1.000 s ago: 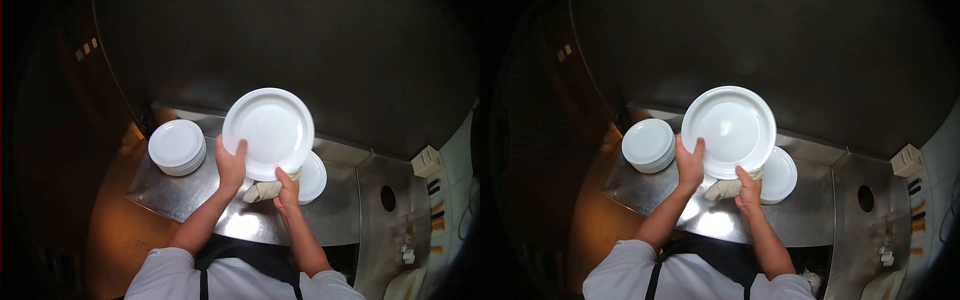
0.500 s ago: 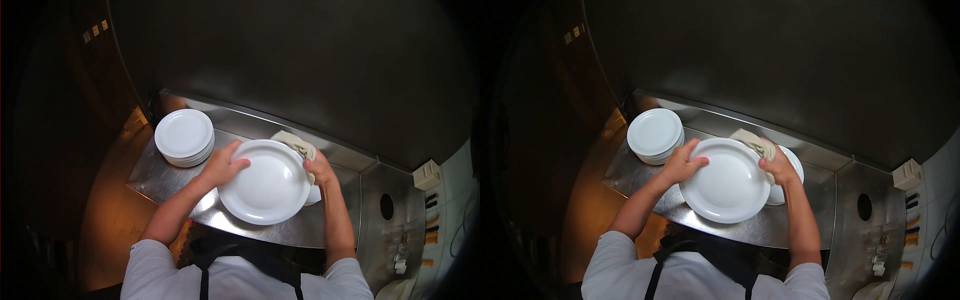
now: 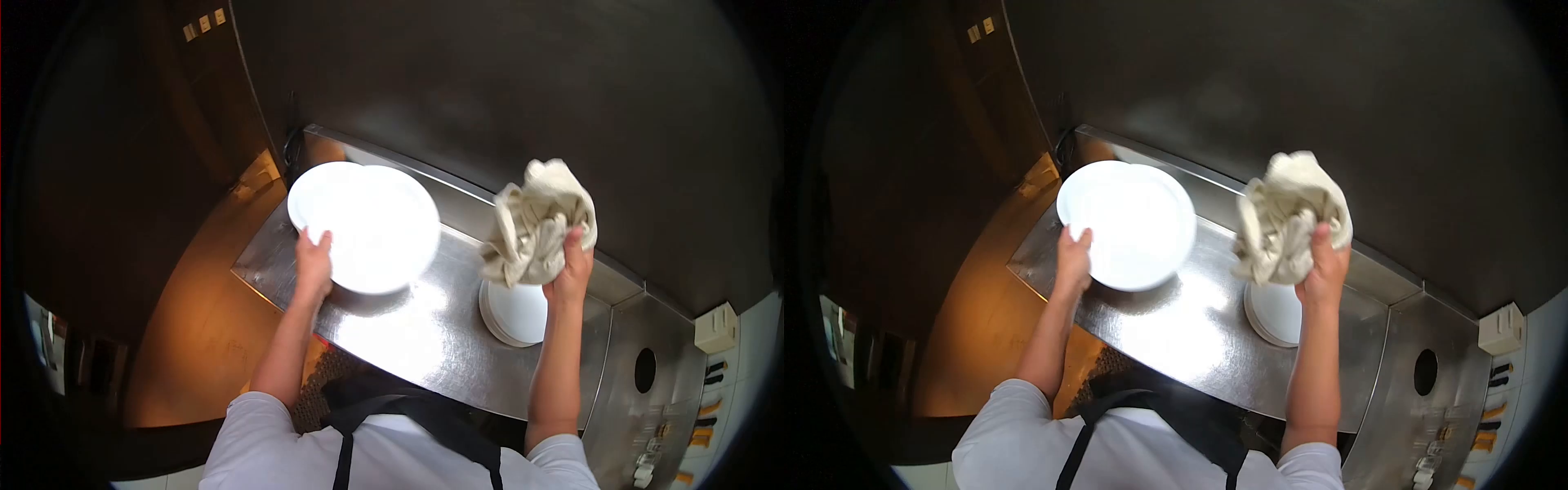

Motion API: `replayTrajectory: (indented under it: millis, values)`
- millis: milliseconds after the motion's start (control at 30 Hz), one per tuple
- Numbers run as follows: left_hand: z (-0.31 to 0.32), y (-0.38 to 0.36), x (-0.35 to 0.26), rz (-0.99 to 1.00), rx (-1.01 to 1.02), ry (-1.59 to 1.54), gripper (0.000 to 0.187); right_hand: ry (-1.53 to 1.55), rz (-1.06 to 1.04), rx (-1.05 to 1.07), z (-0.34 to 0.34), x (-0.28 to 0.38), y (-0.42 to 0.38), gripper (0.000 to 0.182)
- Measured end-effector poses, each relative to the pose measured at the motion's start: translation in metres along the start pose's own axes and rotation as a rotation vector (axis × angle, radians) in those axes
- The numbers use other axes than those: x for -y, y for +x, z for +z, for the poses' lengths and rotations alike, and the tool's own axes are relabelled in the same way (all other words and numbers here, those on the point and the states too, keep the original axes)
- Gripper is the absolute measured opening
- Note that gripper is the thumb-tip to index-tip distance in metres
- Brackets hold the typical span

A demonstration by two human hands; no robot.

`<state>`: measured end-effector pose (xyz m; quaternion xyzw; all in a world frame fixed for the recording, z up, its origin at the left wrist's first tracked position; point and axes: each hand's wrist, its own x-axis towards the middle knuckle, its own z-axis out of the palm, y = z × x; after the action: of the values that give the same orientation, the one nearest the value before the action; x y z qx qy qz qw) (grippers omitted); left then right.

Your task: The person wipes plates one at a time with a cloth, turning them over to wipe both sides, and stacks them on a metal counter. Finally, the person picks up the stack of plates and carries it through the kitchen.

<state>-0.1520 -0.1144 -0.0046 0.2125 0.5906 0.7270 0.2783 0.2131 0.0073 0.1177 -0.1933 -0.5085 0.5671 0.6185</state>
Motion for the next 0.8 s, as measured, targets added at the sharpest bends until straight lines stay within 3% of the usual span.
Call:
replayTrajectory:
  millis: [133,367,700,800]
  values:
    - [-0.043,0.021,-0.008,0.044,-0.224,-0.144,0.038,0.072,0.147,-0.232,-0.044,-0.029,-0.052,0.066]
    - [-0.042,0.028,-0.005,0.047,-0.369,-0.134,0.044,0.069,0.182,-0.291,-0.071,-0.040,-0.089,0.071]
    - [-0.032,0.070,0.046,0.125,-0.514,0.167,0.051,0.060,0.096,-0.366,-0.077,-0.041,-0.098,0.077]
    - [-0.024,0.073,0.060,0.084,-0.544,0.315,0.057,0.317,0.152,-0.341,-0.064,-0.023,-0.091,0.071]
